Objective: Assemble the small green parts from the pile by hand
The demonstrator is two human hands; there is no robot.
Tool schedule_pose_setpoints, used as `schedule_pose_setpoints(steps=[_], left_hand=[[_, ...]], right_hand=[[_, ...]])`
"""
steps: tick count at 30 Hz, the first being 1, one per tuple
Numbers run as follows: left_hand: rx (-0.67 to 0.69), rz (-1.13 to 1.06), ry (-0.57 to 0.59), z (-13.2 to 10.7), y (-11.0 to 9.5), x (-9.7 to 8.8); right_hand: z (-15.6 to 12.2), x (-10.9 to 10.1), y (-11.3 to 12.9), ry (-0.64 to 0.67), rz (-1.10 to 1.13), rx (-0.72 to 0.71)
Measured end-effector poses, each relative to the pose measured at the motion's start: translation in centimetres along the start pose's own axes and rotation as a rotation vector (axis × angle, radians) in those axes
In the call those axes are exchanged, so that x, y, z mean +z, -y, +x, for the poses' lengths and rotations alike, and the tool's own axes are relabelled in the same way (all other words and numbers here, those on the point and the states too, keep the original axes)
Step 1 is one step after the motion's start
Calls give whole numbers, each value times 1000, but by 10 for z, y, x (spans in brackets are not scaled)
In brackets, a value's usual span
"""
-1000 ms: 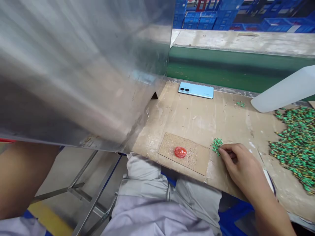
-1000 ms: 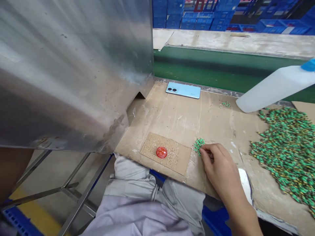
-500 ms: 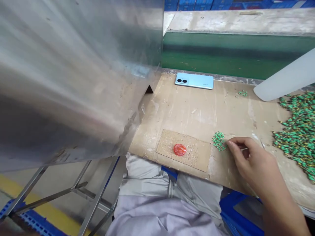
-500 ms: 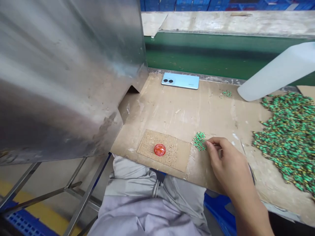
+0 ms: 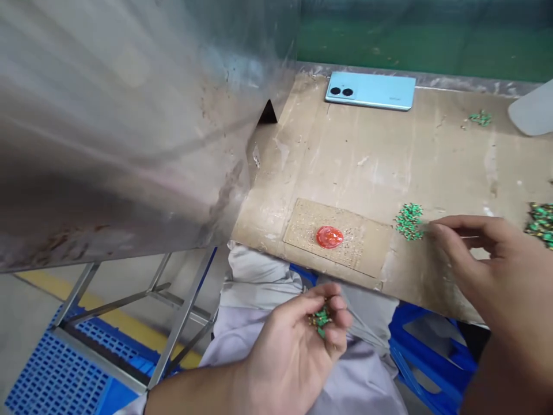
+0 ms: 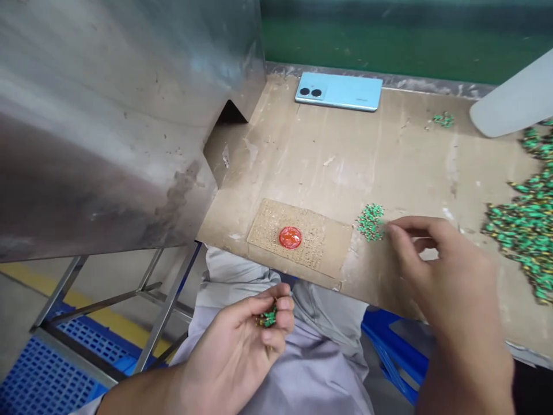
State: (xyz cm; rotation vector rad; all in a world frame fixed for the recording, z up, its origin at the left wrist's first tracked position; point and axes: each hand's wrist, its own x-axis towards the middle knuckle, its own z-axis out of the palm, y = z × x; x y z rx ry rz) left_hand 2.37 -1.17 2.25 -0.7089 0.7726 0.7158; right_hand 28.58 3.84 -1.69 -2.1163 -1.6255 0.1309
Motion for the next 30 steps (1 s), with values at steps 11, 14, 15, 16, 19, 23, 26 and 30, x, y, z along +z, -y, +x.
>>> schedule_pose_setpoints(steps=[11,14,15,16,19,23,26,30], left_hand=[[64,158,228,5,-3,-12],[114,238,285,7,-3,-15],[119,263,302,8,-3,-16],[121,286,320,8,-5,-16],[118,348,375,9,-8,-15],[150,452,376,9,-11,-10],[196,573,363,11,-14,-7],[310,769,377,15,-21,-6]], right_hand=[[-6,2,1,-83,106,-55],[-9,0,3,-104,131,-25],[-12,-2,6,-113,153,-6],[-16,-4,9,-118,202,17],[-29,-8,25,-40,507,86],[-42,-4,44,255,882,160],[-45,0,53,414,1002,145],[-48,2,61,475,929,29]])
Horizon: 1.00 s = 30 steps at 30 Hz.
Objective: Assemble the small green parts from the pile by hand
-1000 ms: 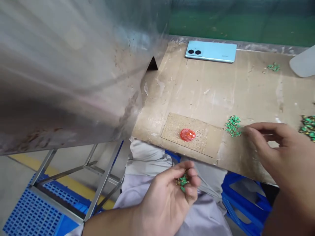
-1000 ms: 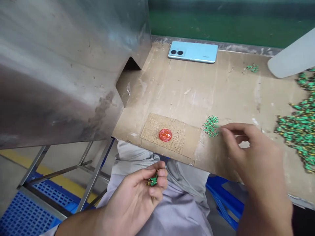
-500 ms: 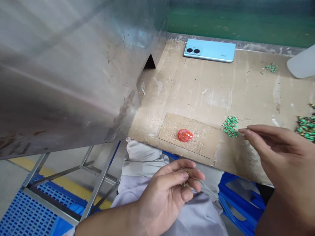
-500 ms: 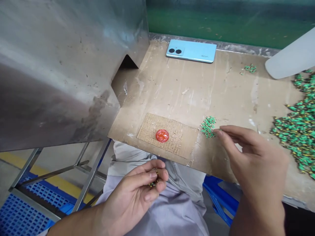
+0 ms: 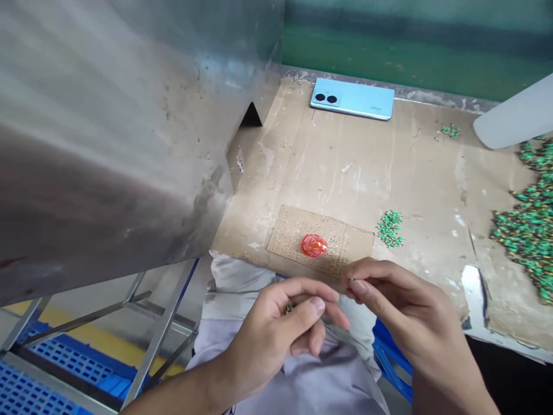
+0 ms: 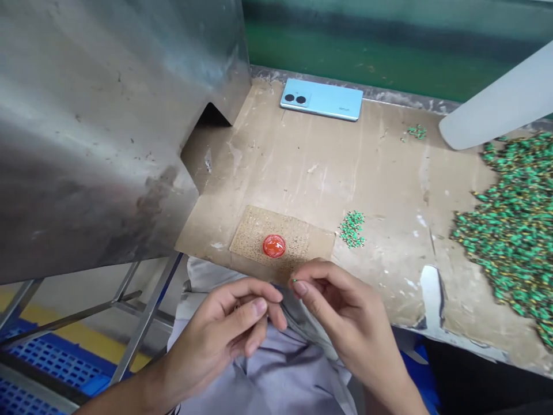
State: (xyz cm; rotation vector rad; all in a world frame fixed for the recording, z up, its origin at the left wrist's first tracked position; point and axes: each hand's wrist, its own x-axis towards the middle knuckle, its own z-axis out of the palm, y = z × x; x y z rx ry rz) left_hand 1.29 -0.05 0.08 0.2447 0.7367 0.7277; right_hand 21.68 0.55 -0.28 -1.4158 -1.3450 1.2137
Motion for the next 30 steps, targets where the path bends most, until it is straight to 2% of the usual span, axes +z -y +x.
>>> schedule_pose_setpoints(steps=[3,5,11,14,18,21,23,27,30], left_hand=[[-21,107,29,0,-4,-4],[-28,213,28,-2,-7,-5],[72,718,-60,-7,-15,-4],[118,887,-40,-8,-20,-5],[105,925,5,-9,-27,-5],[100,859,-3,-8,-29,-5],[71,685,-12,-8,-27,-7],[-42,69,46,-7,-23,-15],[-82,-131,56,-8,-22,-21]], right_hand=[[-1,7,2,66,-33,-48],[-2,11,4,103,-67,-133],[-2,9,5,232,-313,-410],[-1,4,5,324,-344,-425],[2,2,7,402,-296,-395],[5,3,9,417,-275,-374],[9,4,8,384,-270,-370],[19,8,1,132,-368,-360],[26,12,-5,-7,-490,-370]])
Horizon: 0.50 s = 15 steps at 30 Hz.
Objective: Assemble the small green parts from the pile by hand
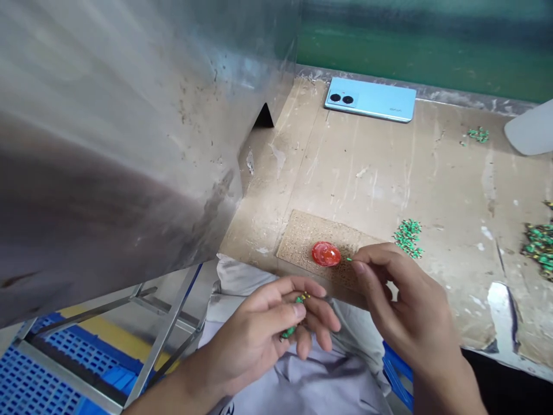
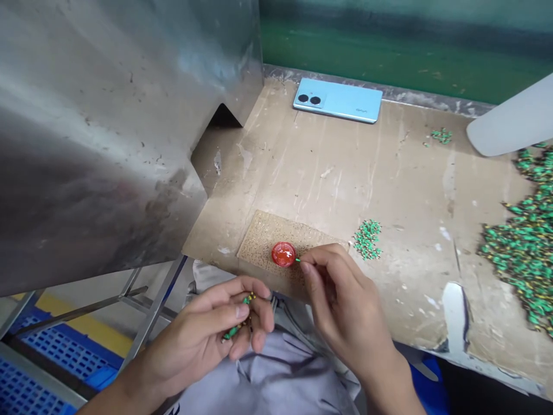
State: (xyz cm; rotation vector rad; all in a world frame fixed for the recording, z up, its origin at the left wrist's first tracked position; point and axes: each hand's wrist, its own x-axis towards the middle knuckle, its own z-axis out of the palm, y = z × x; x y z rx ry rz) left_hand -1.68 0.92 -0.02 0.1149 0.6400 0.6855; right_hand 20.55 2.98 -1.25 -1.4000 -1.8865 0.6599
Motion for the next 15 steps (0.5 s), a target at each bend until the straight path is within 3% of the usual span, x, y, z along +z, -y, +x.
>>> schedule_pose_setpoints(steps=[9,15], left_hand=[[40,38,-100,0,1,-7],[95,116,-75,0,3,-8]], right_hand=[[2,4,-4,24,-47,-37],[5,3,-3,53,-68,-62]])
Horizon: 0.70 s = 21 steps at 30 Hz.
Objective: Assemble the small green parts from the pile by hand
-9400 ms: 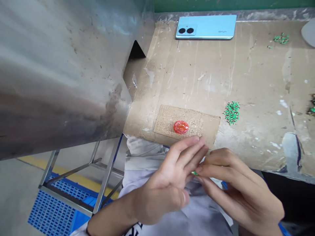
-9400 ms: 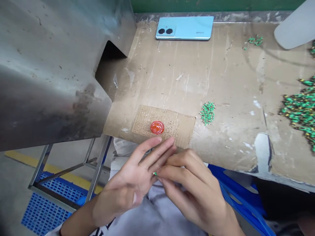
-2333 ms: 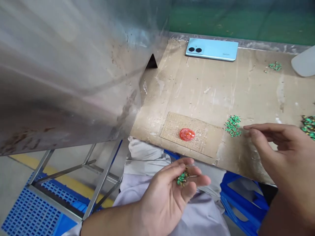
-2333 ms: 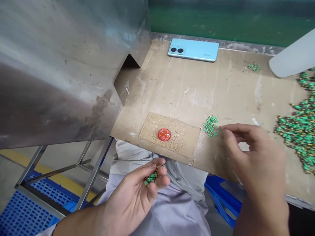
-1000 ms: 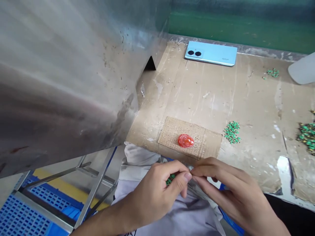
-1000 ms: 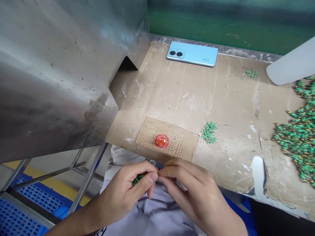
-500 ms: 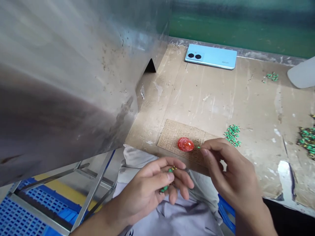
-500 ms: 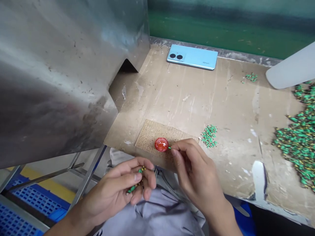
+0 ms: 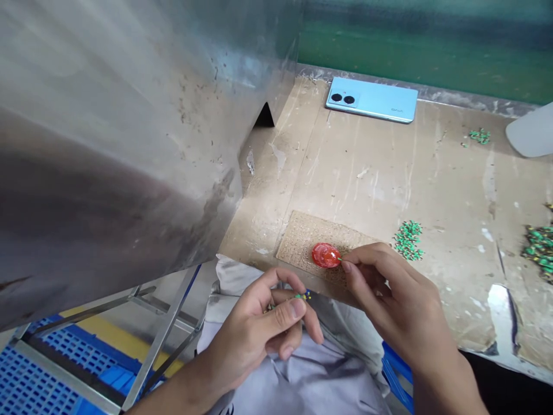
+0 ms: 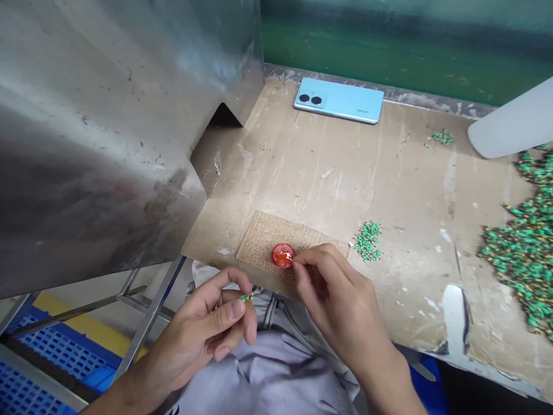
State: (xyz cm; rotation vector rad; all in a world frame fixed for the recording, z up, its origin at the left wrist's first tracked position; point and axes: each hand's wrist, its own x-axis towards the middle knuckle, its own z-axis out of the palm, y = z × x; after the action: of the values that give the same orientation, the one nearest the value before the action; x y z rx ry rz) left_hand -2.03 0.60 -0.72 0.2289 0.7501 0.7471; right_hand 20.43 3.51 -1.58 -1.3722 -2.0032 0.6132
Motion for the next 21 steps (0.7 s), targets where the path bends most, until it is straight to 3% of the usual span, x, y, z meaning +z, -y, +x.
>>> schedule_pose_setpoints(steps=[7,16,21], left_hand=[[71,216,-126,0,0,1],[164,279,-137,5,1,-1],[176,333,-205,6,0,0]], right_hand=[[-1,-2,0,4,-7,12],[-1,-3,1,55,27,14],[0,-4,2,80,32,0]])
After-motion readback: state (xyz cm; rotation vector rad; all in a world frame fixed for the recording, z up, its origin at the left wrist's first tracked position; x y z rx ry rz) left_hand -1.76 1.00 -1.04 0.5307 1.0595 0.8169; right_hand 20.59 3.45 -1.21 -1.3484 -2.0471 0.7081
